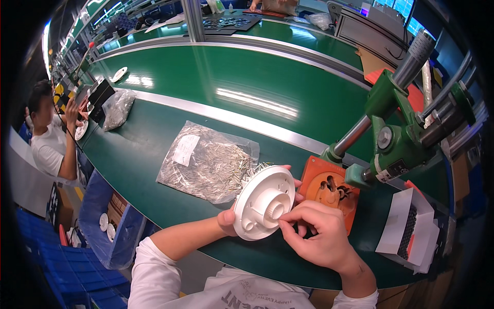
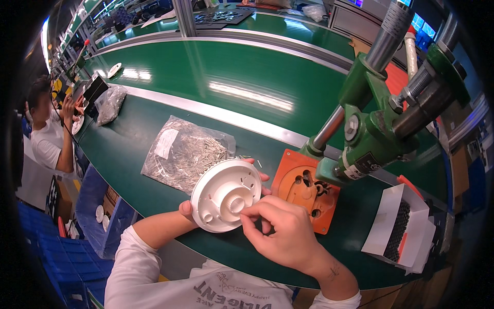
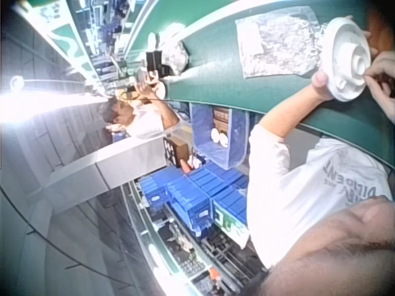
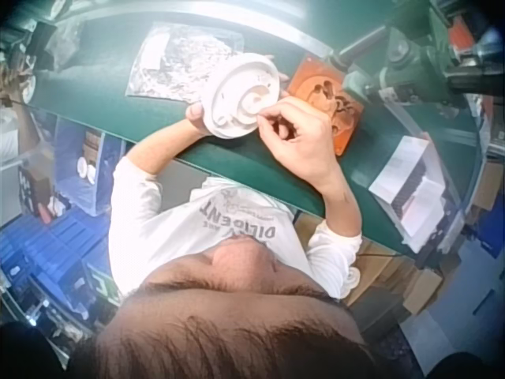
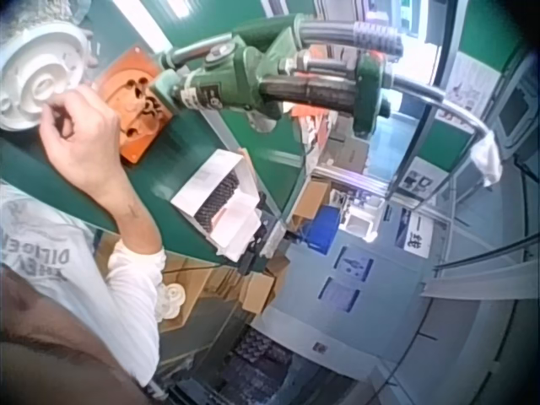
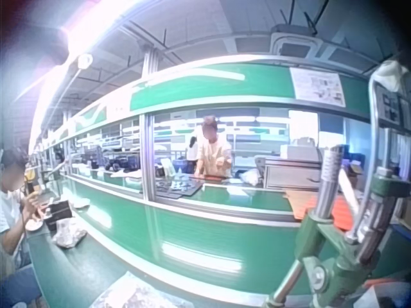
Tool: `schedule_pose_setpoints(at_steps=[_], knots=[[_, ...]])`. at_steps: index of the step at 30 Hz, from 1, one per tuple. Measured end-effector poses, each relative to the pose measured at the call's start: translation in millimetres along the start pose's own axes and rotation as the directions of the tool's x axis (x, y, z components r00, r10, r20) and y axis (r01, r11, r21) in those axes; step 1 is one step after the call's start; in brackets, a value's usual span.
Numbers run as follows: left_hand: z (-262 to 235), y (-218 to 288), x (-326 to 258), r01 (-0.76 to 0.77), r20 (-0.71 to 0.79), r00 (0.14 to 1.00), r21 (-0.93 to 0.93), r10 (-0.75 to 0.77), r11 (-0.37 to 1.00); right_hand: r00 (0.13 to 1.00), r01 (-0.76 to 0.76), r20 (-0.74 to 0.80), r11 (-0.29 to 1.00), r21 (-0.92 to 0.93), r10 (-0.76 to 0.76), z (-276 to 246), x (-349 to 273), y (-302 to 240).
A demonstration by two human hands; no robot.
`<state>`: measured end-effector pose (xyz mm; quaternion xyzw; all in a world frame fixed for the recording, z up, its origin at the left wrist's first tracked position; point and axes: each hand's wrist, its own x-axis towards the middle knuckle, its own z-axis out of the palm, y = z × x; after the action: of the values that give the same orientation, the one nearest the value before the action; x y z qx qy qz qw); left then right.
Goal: The person assembles components of a light fixture by hand, using a manual press machine to join the fixture base, plastic rings, metal clips, and other assembly parts.
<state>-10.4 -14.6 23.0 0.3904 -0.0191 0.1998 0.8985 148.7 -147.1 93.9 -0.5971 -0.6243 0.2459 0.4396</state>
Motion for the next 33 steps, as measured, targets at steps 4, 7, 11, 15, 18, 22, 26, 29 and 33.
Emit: schedule_pose_setpoints(at_steps=[4,7,11,15,18,22,26,29,33], knots=[[0,0,0,-0.012,-0.003,1.000,0.031,0.012,0.999,1.000,-0.011,-0.002,0.999,0.041,0.011,1,-1,1],[1,0,0,-0.015,-0.005,1.000,0.032,0.015,0.999,1.000,-0.018,-0.004,0.998,0.058,0.019,2,-1,1],[0,-2,0,-0.027,0.015,1.000,0.013,0.026,1.000,0.999,-0.046,0.000,0.996,0.081,0.046,2,-1,-1],[4,0,0,-0.015,-0.002,1.000,0.024,0.015,1.000,0.998,-0.055,-0.002,0.994,0.093,0.055,0,-1,1],[1,-1,0,-0.022,-0.007,1.000,0.044,0.022,0.999,0.994,-0.110,0.025,0.978,0.176,0.107,-1,1,10],[6,8,-1,-0.006,-0.029,1.000,0.005,0.006,1.000,0.964,-0.266,0.080,0.913,0.308,0.253,-5,4,7],[1,6,1,0.021,-0.029,0.999,-0.158,-0.026,0.987,0.994,-0.107,0.043,0.970,0.220,0.100,-7,3,5],[-4,-2,6,-0.024,-0.041,0.999,-0.192,0.016,0.981,0.996,0.088,0.029,0.996,0.007,-0.088,-10,5,-1],[-8,-1,8,0.034,-0.025,0.999,-0.257,-0.041,0.966,0.980,0.201,0.021,0.969,-0.143,-0.200,-16,2,-3]])
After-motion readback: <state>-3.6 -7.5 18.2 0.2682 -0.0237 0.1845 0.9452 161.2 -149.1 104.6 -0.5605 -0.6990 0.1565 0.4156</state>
